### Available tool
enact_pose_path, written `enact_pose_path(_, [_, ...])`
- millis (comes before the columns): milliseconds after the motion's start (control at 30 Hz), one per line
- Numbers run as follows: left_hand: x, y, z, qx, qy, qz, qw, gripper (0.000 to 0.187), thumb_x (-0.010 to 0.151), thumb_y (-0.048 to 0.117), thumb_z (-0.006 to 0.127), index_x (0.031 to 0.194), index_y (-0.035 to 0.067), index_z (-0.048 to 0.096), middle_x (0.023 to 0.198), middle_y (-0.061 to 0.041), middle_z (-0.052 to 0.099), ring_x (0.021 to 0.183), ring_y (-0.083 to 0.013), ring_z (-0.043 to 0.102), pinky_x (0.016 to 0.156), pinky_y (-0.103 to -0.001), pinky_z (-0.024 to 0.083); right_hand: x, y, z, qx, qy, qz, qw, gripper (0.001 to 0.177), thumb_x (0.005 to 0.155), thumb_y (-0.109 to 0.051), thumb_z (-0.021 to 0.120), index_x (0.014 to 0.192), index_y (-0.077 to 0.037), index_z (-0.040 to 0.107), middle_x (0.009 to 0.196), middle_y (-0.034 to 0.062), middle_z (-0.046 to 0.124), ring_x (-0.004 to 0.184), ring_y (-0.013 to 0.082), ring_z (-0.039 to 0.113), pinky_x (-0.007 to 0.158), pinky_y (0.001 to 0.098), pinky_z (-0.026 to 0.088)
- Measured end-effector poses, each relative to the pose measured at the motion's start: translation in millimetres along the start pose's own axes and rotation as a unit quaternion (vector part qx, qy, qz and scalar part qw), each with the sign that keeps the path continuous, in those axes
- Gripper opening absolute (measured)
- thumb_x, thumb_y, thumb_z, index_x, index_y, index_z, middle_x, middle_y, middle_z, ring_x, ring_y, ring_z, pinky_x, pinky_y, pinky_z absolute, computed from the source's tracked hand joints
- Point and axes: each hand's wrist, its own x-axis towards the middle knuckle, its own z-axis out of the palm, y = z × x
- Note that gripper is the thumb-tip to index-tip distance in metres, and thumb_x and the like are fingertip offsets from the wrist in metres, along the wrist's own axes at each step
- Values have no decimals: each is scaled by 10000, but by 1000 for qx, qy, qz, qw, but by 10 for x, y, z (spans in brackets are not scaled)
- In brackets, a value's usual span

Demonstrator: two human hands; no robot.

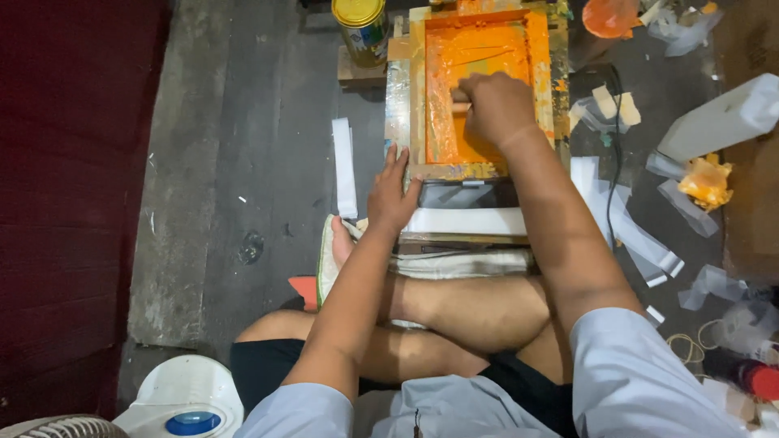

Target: The person sits on the floor and performs screen printing. They place a white strip under a wooden frame with orange ink, use a squeegee to pull the ink across the screen, and then lift the strip to reveal the printed result. This process is repeated multiple times.

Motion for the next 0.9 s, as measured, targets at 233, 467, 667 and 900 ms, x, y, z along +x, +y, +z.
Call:
enact_pose_path(233, [21,-43,19,5,24,35,999,640,1004,457,460,1584,198,384,1709,-20,253,1375,-413,478,1050,-535,424,673,518,804,-122,48,-34,991,290,789,-15,702,812,-268,563,786,-12,510,707,253,498,499,394,331])
enact_pose_path(467, [2,2,-10,0,0,9,1000,641,1001,426,457,1599,222,353,1722,19,211,1434,-391,421,1031,-541,439,634,464,764,-170,-60,-14,984,576,794,-216,734,1339,-220,548,1046,57,643,878,303,644,626,431,498])
enact_pose_path(667, [2,3,-2,4,1,4,1000,645,997,447,446,1601,241,347,1722,29,212,1406,-391,442,1014,-534,450,200,-21,184,-117,-234,44,964,587,884,-229,650,1443,-212,471,1198,94,634,1045,340,651,752,463,556])
enact_pose_path(900, [-13,9,4,5,9,9,1000,650,995,456,441,1596,224,357,1719,25,219,1426,-368,433,1007,-518,457,-298,-242,111,-80,-379,32,922,389,907,-238,533,1293,-221,569,1099,97,709,1025,325,666,771,440,518])
